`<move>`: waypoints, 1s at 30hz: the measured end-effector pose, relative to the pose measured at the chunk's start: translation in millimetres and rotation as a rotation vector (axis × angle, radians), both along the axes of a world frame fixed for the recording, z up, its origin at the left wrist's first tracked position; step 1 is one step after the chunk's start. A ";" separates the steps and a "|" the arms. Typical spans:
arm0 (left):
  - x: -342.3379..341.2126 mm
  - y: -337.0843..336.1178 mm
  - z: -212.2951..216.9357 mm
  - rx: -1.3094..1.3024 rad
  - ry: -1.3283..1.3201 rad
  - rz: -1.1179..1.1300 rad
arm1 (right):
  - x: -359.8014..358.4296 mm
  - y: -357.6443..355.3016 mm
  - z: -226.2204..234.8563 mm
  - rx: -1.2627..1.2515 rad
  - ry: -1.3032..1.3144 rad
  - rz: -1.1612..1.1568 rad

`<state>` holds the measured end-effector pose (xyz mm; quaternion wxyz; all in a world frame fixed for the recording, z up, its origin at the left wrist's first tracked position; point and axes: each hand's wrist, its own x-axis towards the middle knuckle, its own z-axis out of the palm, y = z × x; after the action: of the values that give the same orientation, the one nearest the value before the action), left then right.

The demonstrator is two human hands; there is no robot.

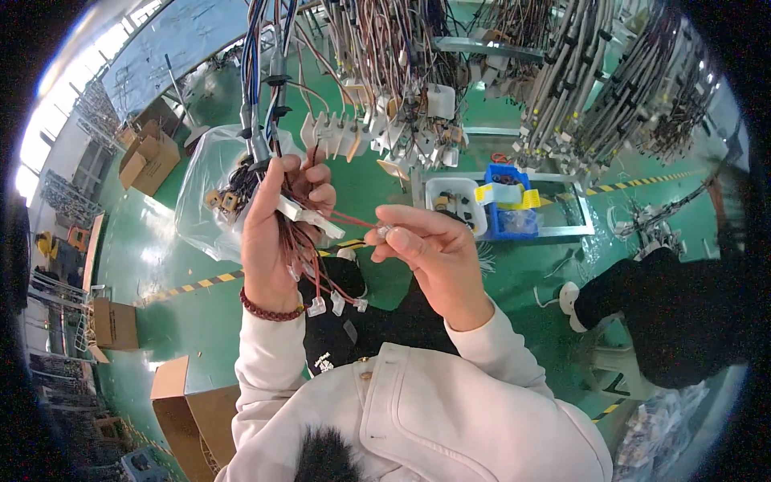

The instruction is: Sorting, organizing, and grouping bundles of electrical wire harnesses and cables in a factory setting.

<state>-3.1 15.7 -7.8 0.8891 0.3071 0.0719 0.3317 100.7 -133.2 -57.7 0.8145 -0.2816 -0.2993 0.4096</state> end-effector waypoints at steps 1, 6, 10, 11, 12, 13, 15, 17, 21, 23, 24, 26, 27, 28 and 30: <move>-0.2 -0.1 0.7 -0.006 -0.021 -0.045 | 0.0 -0.5 0.3 -0.001 -0.002 0.001; -0.7 3.1 3.7 -0.028 -0.057 -0.098 | -3.7 -1.2 6.4 0.011 -0.077 0.010; -0.3 1.2 -0.7 -0.058 0.040 -0.057 | -3.8 -2.1 6.0 0.021 -0.086 -0.037; -4.7 4.2 -1.3 0.026 0.056 -0.147 | -5.3 -2.5 6.3 0.018 -0.112 -0.116; -7.6 -2.1 -0.2 0.068 0.072 -0.128 | -5.7 -1.6 7.4 0.016 -0.137 -0.195; -10.3 -9.9 2.9 0.110 0.089 -0.110 | -5.3 1.3 8.3 0.022 -0.143 -0.203; -12.0 -20.1 12.8 0.144 0.129 -0.199 | -2.7 6.9 10.3 0.009 -0.458 -0.519; -11.4 -24.2 15.7 0.241 0.123 -0.266 | -1.2 8.8 12.2 0.003 -0.503 -0.563; -4.3 -28.9 17.2 0.474 0.257 -0.135 | -7.7 14.6 21.3 0.049 -0.302 -0.518; -2.3 -23.0 3.3 0.633 0.300 -0.055 | -9.1 18.1 23.0 0.080 -0.305 -0.539; -0.9 -25.0 -1.3 0.567 0.277 0.043 | -10.0 19.1 23.1 0.082 -0.305 -0.546; 0.2 -25.5 3.5 0.555 0.272 0.106 | -10.5 20.3 21.5 0.077 -0.304 -0.556; 1.1 -24.4 2.6 0.587 0.293 0.137 | -11.3 20.6 21.0 0.056 -0.299 -0.563; 0.7 -23.7 2.3 0.583 0.296 0.138 | -12.1 20.4 20.8 0.036 -0.294 -0.566; -0.4 -21.4 1.7 0.701 0.319 0.145 | -9.8 19.5 16.4 0.025 -0.414 -0.628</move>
<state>-3.5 -5.7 -6.1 0.6822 0.6341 0.1130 0.3461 90.9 -113.7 -41.3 0.8262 -0.4264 -0.3615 0.0705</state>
